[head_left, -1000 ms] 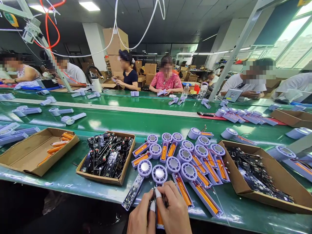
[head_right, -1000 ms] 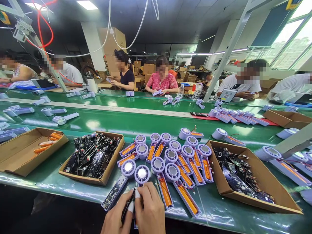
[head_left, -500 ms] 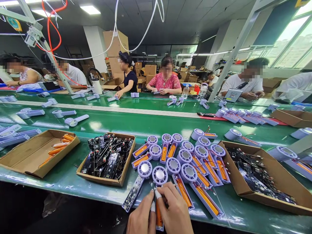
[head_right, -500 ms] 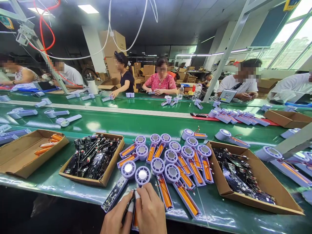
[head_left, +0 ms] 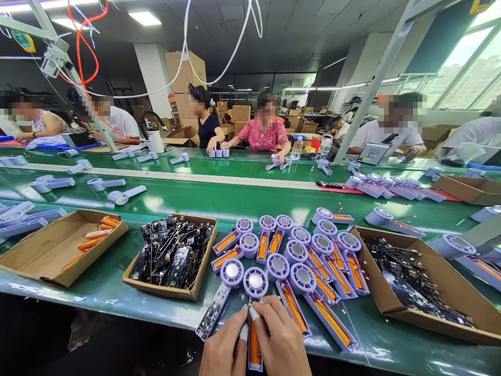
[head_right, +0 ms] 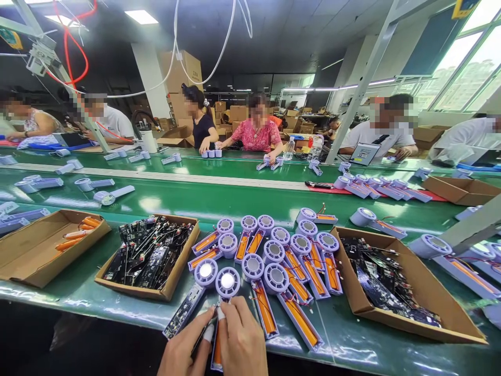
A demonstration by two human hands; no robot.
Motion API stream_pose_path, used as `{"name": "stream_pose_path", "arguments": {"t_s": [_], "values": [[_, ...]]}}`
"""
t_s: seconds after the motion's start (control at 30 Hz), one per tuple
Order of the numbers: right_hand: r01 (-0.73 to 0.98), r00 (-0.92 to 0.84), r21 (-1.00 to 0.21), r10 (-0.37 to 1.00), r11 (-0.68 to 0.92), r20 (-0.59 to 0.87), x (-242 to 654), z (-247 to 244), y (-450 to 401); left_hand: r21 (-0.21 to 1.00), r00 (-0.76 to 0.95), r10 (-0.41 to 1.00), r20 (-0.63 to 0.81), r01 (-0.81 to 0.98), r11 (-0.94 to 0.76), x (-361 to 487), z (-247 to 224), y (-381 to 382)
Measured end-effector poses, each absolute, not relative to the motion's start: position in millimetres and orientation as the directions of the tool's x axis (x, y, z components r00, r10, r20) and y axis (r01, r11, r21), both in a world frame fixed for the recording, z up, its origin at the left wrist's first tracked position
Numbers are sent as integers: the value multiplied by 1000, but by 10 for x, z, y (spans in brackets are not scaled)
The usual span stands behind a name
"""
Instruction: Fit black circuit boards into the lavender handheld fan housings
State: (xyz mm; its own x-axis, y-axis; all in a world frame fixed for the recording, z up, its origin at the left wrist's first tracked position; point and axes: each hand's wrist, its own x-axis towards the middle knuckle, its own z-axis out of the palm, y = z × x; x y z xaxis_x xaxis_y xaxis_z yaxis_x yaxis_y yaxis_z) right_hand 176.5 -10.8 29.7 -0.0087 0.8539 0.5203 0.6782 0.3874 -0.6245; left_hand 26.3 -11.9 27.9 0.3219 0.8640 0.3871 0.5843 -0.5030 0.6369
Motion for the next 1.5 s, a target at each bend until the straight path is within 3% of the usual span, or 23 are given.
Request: {"name": "stream_pose_path", "arguments": {"t_s": [0.1, 0.23, 0.37, 0.57, 0.73, 0.9, 1.0, 1.1, 1.23, 1.5], "values": [[694, 65, -638, 853, 335, 518, 1702, 247, -126, 510, 388, 803, 453, 626, -590, 240, 255, -110], [602, 86, -758, 923, 253, 376, 1762, 397, -79, 426, 396, 755, 522, 647, -633, 235, 215, -93], [575, 48, -798, 967, 177, 249, 1849, 567, -41, 501, 353, 771, 530, 603, -621, 259, 262, -87], [655, 79, -723, 933, 217, 352, 1780, 464, -100, 511, 373, 768, 520, 585, -630, 269, 258, -123], [631, 68, -751, 950, 195, 303, 1796, 516, -80, 630, 261, 831, 491, 553, -546, 294, 237, -138], [603, 28, -744, 924, 288, 381, 1776, 455, -90, 662, 314, 849, 425, 531, -528, 295, 244, -132], [550, 28, -775, 921, 310, 388, 1786, 393, -99, 767, 187, 909, 371, 490, -414, 319, 222, -152], [489, -38, -829, 956, 271, 290, 1891, 435, -63, 858, 116, 953, 279, 415, -302, 337, 249, -164], [409, -171, -885, 972, 221, 163, 2087, 605, 37, 921, 156, 976, 153, 334, -198, 315, 386, -137], [418, -376, -835, 905, 359, 200, 2166, 729, 176, 938, 168, 979, 114, 307, -162, 259, 495, -63]]}}
